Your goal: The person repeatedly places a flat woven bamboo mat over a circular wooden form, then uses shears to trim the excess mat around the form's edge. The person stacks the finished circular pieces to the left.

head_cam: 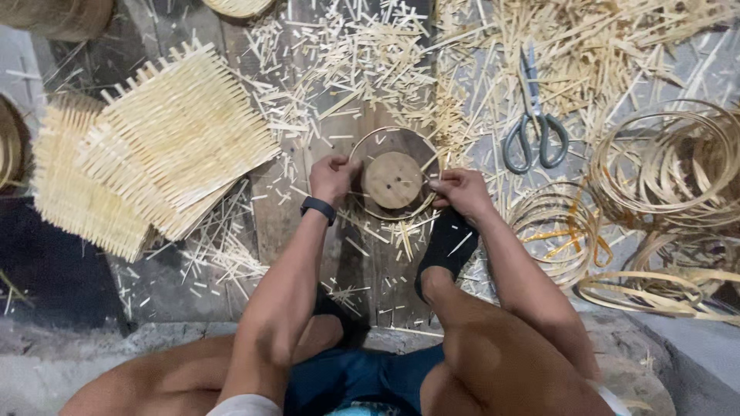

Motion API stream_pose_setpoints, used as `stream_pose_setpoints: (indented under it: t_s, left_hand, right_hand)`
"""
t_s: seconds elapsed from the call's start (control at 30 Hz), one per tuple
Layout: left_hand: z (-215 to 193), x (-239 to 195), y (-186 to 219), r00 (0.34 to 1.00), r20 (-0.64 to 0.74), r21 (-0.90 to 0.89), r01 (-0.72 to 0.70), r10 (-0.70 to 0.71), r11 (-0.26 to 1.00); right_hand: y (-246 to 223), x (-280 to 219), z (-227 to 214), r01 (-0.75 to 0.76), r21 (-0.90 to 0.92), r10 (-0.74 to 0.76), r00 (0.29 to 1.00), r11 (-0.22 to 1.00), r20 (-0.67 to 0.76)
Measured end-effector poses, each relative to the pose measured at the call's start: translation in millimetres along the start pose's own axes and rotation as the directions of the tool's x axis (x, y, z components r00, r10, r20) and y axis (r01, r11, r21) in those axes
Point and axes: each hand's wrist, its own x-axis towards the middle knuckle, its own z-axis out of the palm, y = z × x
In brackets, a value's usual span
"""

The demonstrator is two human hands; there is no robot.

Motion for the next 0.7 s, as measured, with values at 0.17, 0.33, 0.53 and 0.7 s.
stream_pose_setpoints:
  t_s: [0.17,0.33,0.53,0.7]
  left_hand:
    - [-1.1,-11.0,7.2,0.989,0.059,-0.116,0.139,-0.133,0.983]
    - [1.8,-10.8,14.7,0.964,-0.098,-0.007,0.249,-0.248,0.968]
    - [10.3,-56.2,-5.1,0.794,0.559,-0.750,0.607,-0.239,0.262]
    - [61.1,-86.1,-42.3,0.854,0.399,-0.734,0.516,-0.334,0.441]
  right_hand:
    - [16.1,16.3,-0.6,-0.015,0.087,0.019,0.999,0.996,-0.045]
    - [12.9,6.2,3.4,0.023,0.033,-0.019,0.995,0.999,-0.101]
    - [-7.5,-27.0,11.3,-0.096,0.350,0.044,0.987,0.932,0.154]
    - [-3.9,-24.8,45.8,-0.036,0.188,0.050,0.996,0.981,-0.069]
